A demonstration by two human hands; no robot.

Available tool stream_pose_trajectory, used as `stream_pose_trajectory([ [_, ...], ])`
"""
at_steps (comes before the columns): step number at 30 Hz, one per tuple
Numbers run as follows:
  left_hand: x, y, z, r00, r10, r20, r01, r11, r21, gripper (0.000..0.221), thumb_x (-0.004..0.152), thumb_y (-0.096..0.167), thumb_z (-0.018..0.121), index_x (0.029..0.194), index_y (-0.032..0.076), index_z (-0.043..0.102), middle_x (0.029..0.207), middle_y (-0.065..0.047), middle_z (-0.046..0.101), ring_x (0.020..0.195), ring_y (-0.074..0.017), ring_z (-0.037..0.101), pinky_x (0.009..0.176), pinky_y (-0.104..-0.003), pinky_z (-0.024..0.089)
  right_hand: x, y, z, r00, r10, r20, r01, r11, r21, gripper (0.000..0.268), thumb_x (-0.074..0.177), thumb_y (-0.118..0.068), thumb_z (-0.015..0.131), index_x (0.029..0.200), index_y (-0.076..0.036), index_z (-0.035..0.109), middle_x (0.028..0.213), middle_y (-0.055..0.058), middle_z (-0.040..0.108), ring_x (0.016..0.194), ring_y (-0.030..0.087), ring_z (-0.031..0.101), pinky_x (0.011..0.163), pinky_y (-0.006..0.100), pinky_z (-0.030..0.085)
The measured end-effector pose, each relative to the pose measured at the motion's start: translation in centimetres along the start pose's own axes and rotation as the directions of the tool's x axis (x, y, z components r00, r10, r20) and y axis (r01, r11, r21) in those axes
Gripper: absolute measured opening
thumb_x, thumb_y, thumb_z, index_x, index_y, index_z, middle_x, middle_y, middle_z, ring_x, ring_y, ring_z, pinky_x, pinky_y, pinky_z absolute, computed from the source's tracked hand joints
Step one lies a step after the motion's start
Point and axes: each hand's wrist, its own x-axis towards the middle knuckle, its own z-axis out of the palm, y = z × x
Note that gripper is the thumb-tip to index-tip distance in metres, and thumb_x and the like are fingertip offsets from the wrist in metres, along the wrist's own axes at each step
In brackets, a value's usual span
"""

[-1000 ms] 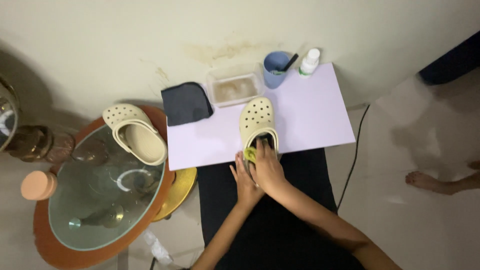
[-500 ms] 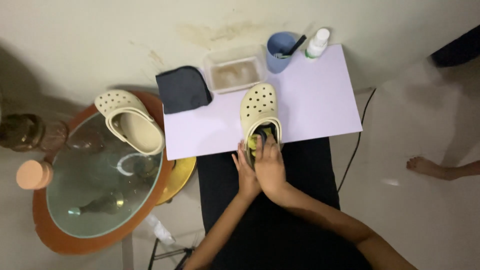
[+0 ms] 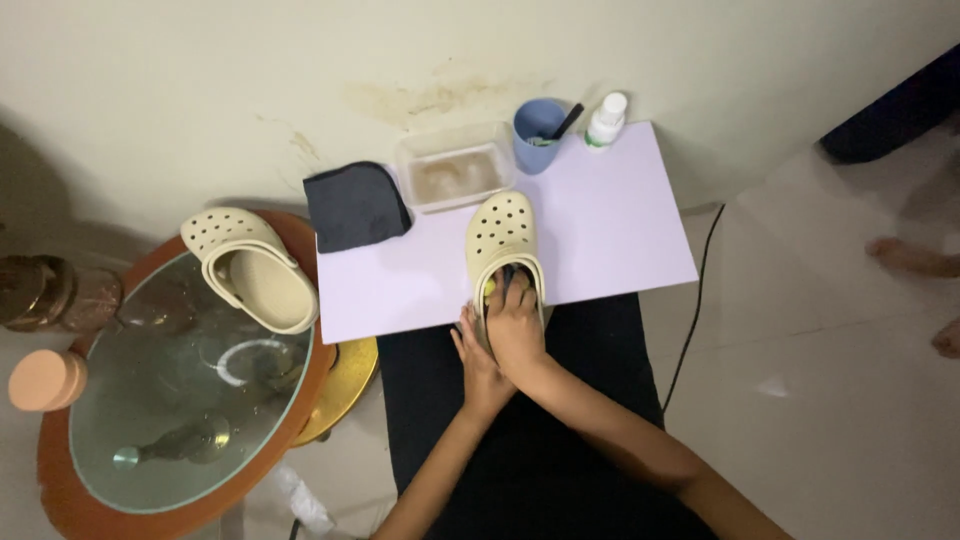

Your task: Wiping and cleaning a white rubber shoe using a cloth and a sponge.

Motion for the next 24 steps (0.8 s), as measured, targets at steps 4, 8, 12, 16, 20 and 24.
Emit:
stream_pose_trajectory([
  [4,0.2,0.7,-0.4,1.0,-0.002,-0.003,0.002,0.997,0.071,0.133,0.052,0.047,0.081,0.134,-0.011,-0.006,0.142,-0.031,0.013,0.131,-0.0451,0.014,0.101,-0.065,0.004,0.9,2.4,-1.5,0.962,-0.012,0.273,-0.06,0.965,0.255,0.046,0.068,-0.012,0.061,0.11,0.004,0.054,0.09,0.019,0.054,0.063,0.031,0.058,0.046,0.036,0.051],
  [8,0.1,0.3,-0.1,0.999,0.028,-0.023,-0.025,0.992,0.12,0.139,0.044,0.052,0.083,0.134,-0.012,-0.003,0.14,-0.032,0.016,0.129,-0.0469,0.018,0.1,-0.066,0.006,-1.0,4.3,0.6,0.781,0.086,0.619,-0.489,0.702,0.518,0.034,0.081,-0.031,0.055,0.103,-0.006,0.061,0.078,0.015,0.062,0.069,0.037,0.064,0.056,0.041,0.05],
  [12,0.7,1.7,-0.7,0.997,0.022,-0.072,-0.015,0.994,0.107,0.136,0.044,0.042,0.085,0.133,-0.013,0.0,0.139,-0.032,0.019,0.128,-0.0462,0.022,0.101,-0.065,0.008,-0.6,4.7,-4.0,0.21,0.132,0.969,-0.806,-0.538,0.248,0.026,0.089,-0.015,0.046,0.1,0.007,0.052,0.079,0.034,0.06,0.063,0.044,0.063,0.052,0.049,0.053],
  [16,0.4,1.0,-0.4,0.999,0.026,-0.046,-0.024,0.999,0.045,0.137,0.041,0.038,0.086,0.134,-0.014,0.0,0.139,-0.034,0.018,0.128,-0.0487,0.02,0.1,-0.065,0.006,0.3,3.6,-5.6,0.202,0.132,0.97,-0.685,-0.689,0.237,0.03,0.09,-0.019,0.05,0.113,-0.001,0.053,0.097,0.023,0.059,0.086,0.035,0.062,0.076,0.049,0.05],
  [20,0.2,0.2,0.1,0.999,0.016,-0.04,-0.015,0.999,0.038,0.139,0.043,0.044,0.086,0.135,-0.011,-0.003,0.141,-0.03,0.016,0.13,-0.0453,0.015,0.101,-0.064,0.004,1.2,2.2,-3.4,0.434,0.191,0.881,-0.715,-0.522,0.465,0.045,0.078,0.002,0.053,0.121,-0.004,0.048,0.1,0.011,0.053,0.093,0.023,0.055,0.081,0.035,0.05],
  [24,0.0,-0.5,-0.3,0.999,-0.025,0.026,0.025,0.999,-0.029,0.136,0.046,0.044,0.084,0.137,-0.009,-0.002,0.143,-0.028,0.015,0.132,-0.0412,0.014,0.102,-0.062,0.001,0.7,1.6,0.3,0.552,0.28,0.785,-0.787,-0.135,0.602,0.072,0.07,0.003,0.052,0.136,-0.004,0.025,0.125,0.025,0.042,0.117,0.035,0.042,0.098,0.043,0.038],
])
